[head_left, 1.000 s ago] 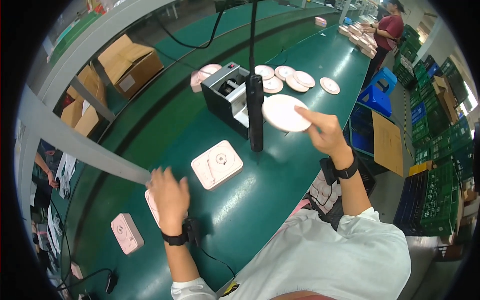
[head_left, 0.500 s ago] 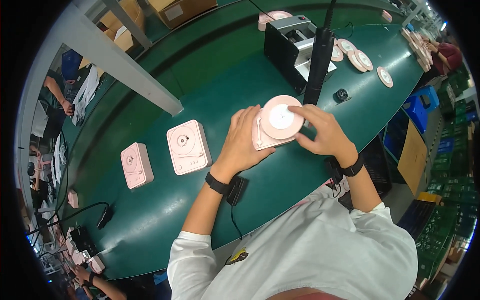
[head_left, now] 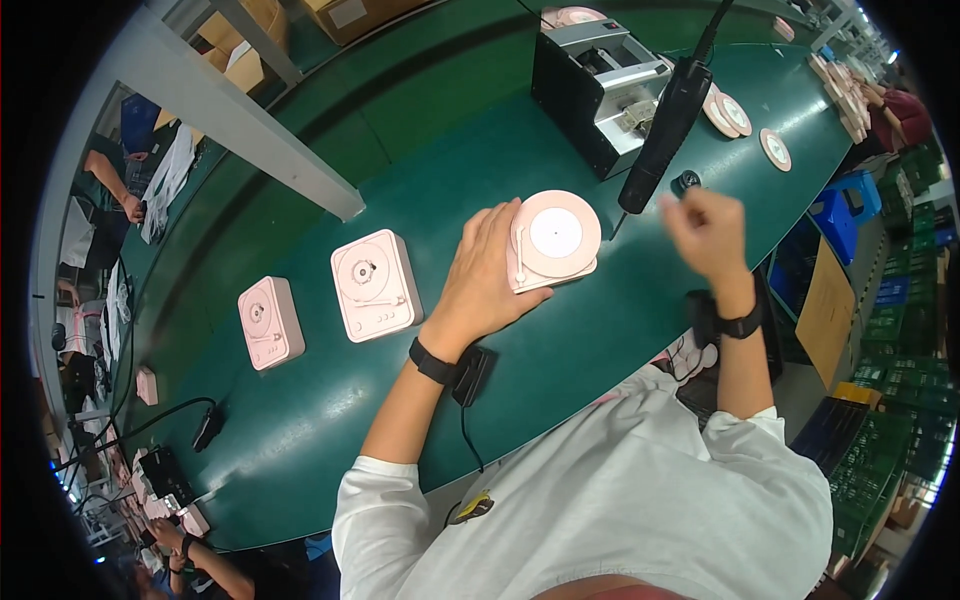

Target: The person assembles pink record player toys by placing a white disc onto each base, inserting a small metal pin, and driving a screw with a power screwdriver. They also refill a screw feeder from a plastic bag and set the completed toys aside.

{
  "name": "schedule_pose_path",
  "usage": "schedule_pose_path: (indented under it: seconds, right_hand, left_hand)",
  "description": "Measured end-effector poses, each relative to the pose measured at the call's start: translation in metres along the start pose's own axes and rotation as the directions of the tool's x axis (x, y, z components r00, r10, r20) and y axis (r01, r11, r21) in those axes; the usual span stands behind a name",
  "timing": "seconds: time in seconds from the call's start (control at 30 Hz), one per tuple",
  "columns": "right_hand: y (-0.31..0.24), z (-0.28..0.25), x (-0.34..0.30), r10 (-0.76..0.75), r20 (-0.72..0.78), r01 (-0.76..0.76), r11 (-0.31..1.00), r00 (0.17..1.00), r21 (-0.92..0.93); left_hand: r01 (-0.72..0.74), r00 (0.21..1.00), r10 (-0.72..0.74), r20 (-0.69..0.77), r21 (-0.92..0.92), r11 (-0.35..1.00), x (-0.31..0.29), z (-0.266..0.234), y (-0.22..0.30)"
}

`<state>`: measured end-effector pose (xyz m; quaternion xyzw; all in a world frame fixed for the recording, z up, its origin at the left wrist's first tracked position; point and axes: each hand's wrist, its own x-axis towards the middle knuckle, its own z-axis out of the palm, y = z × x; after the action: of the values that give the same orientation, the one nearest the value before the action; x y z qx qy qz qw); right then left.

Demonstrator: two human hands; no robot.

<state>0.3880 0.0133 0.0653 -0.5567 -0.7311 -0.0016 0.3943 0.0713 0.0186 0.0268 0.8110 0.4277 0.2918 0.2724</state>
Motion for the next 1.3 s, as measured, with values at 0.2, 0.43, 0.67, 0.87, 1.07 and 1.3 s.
schedule_pose_path:
  seconds: [0.2, 0.43, 0.67, 0.87, 1.07, 1.3]
  right_hand:
    - [0.174, -0.044, 0.029, 0.431, -0.193, -0.457, 0.881, 0.881, -0.12]
    - [0.354, -0.068, 0.045, 0.741, -0.312, -0.804, 0.548, 0.595, -0.232]
    - [0.356, -0.095, 0.079, 0.801, -0.356, -0.876, 0.423, 0.481, -0.232]
    - [0.339, -0.106, 0.087, 0.797, -0.167, -0.761, 0.457, 0.58, -0.46]
    - [0.337, -0.107, 0.066, 0.738, -0.159, -0.714, 0.537, 0.655, -0.449]
    - [0.315, -0.104, 0.039, 0.607, -0.171, -0.618, 0.676, 0.776, -0.401]
  left_hand:
    - [-0.054, 0.999, 0.054, 0.005, 0.235, 0.971, 0.02, 0.006, 0.032]
    - [-0.048, 0.993, 0.026, 0.118, 0.19, 0.981, 0.052, 0.011, 0.045]
    - [0.073, 0.986, -0.095, 0.135, 0.162, 0.984, 0.065, 0.015, 0.073]
    - [0.07, 0.981, -0.096, 0.167, 0.158, 0.985, 0.071, 0.007, 0.087]
    - [0.056, 0.978, -0.081, 0.192, 0.133, 0.99, 0.071, 0.01, 0.076]
    - [0.013, 0.96, -0.065, 0.273, 0.186, 0.982, 0.069, 0.011, 0.071]
